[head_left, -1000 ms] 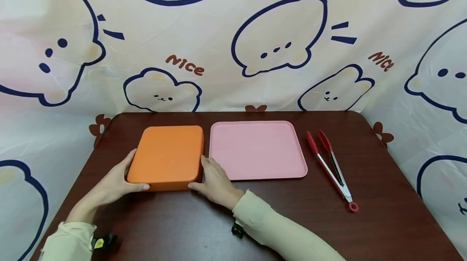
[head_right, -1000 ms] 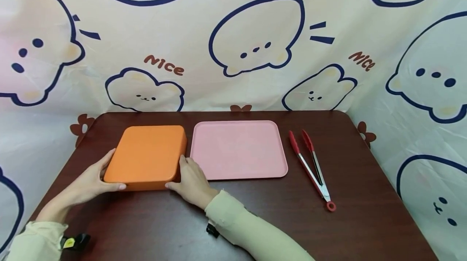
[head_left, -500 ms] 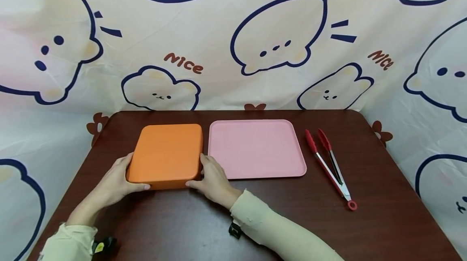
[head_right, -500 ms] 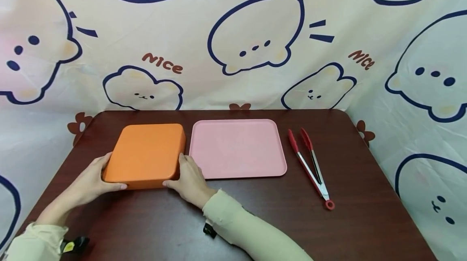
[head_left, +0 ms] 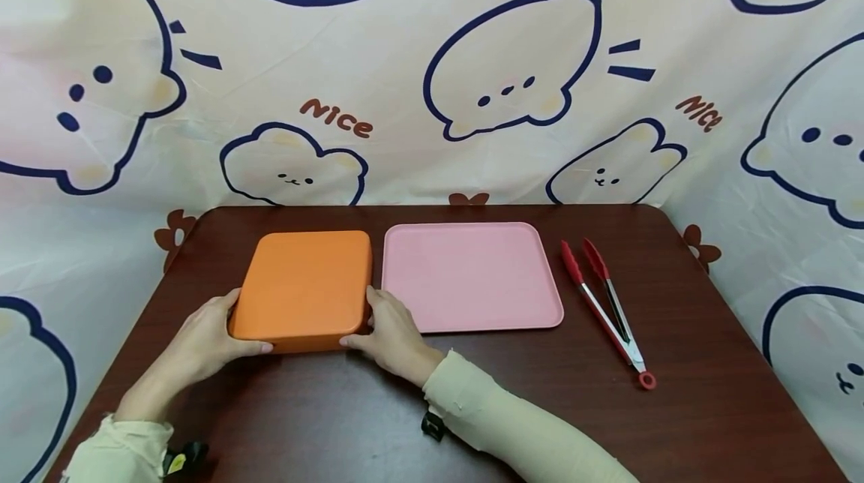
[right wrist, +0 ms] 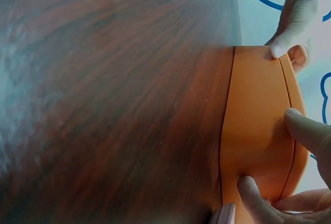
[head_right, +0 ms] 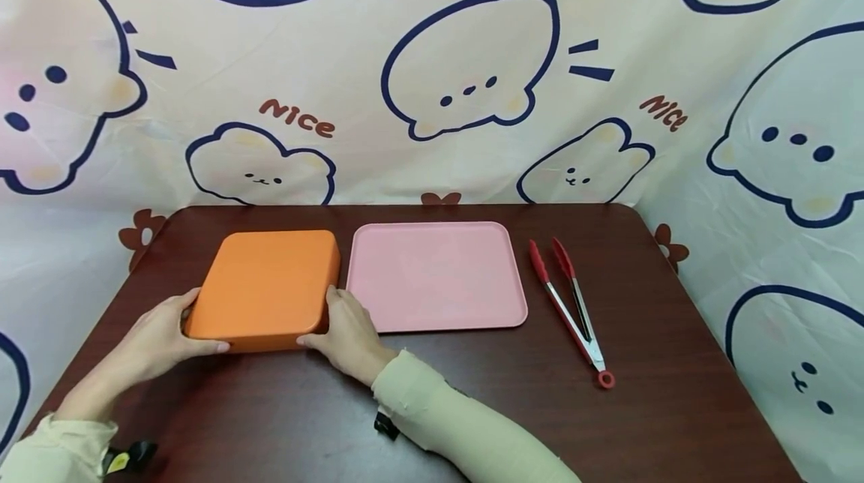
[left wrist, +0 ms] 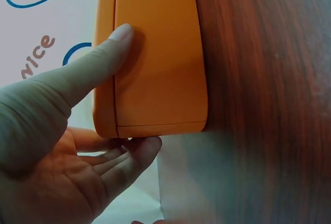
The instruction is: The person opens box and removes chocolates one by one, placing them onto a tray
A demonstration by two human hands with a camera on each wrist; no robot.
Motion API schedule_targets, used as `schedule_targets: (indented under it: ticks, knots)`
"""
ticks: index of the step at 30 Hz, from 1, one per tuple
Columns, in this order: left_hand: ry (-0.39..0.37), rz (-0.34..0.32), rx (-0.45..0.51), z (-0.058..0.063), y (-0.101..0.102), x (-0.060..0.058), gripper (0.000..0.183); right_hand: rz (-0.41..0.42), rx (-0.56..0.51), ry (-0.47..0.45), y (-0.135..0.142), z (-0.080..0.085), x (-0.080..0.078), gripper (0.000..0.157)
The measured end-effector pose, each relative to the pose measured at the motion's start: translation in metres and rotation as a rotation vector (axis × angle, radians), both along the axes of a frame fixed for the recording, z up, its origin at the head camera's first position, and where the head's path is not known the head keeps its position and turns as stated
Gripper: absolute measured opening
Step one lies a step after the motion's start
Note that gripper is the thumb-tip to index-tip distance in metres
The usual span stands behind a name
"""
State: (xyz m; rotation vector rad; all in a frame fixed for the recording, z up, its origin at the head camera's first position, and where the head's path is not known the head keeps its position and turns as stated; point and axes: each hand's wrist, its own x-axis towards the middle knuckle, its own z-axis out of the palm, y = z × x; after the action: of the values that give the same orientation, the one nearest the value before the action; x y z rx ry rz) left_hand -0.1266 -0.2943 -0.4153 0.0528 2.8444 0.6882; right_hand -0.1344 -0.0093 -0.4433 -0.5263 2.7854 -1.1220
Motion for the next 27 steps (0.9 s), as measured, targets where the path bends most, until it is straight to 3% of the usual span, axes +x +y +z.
schedule_targets:
  ticks: [15,27]
  knots:
    - [-0.028,0.003,-0.045,0.0088,0.0031,-0.0009,0.130,0.017,0.031,0.065,-0.0023,0.0000,0.0050,0.086]
    - [0.003,0.008,-0.049,0.0045,0.0036,-0.0009,0.125,0.002,0.000,0.005,-0.0028,0.0023,0.0026,0.087]
